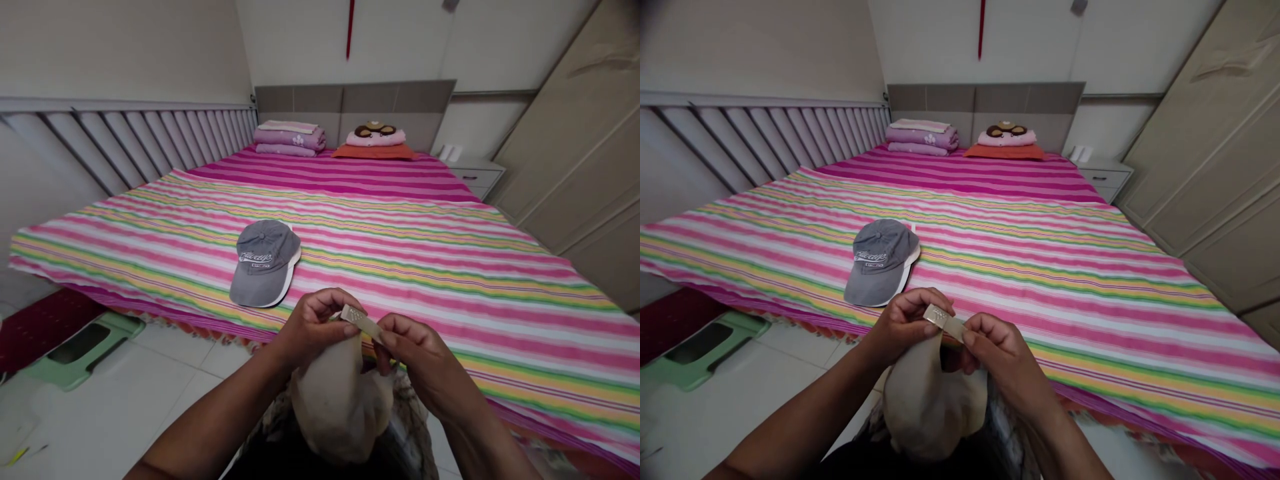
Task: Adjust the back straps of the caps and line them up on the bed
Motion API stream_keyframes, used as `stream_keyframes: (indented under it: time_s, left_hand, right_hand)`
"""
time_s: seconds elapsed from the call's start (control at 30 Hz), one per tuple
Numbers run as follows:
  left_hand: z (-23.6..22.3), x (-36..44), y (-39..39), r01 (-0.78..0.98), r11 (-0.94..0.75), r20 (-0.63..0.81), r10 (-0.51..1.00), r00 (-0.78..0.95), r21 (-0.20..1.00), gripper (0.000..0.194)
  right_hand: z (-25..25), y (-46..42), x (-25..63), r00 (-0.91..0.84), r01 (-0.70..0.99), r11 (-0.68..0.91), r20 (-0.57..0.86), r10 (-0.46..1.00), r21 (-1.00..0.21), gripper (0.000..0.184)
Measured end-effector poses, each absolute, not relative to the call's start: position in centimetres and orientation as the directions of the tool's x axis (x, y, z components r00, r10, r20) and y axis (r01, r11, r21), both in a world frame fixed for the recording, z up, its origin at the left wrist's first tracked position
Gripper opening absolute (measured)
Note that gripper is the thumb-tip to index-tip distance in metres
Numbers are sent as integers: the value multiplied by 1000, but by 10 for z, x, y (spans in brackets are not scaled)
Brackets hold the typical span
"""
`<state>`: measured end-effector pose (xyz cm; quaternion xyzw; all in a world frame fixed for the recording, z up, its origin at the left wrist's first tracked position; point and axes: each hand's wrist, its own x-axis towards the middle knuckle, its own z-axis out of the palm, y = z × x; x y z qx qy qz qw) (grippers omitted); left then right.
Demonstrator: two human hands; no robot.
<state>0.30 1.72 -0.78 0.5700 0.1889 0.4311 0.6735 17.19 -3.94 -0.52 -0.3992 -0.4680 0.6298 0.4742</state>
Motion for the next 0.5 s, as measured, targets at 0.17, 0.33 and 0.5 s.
stream_keyframes:
  time_s: [0.17,0.33,0.5]
  left_hand:
    - [-9,4,14,-314,73,142,780,610,947,25]
    - [-10,1,15,-315,47,159,787,596,948,25]
    - [-11,0,17,-331,1,199,798,569,944,24]
  right_hand:
    - [-1,-39,167,-227,-251,-131,-73,971,-959,20]
    - [0,-39,165,-234,-292,-160,-91,968,-943,24]
    - [-3,-38,167,-254,-334,-234,-152,955,-913,22]
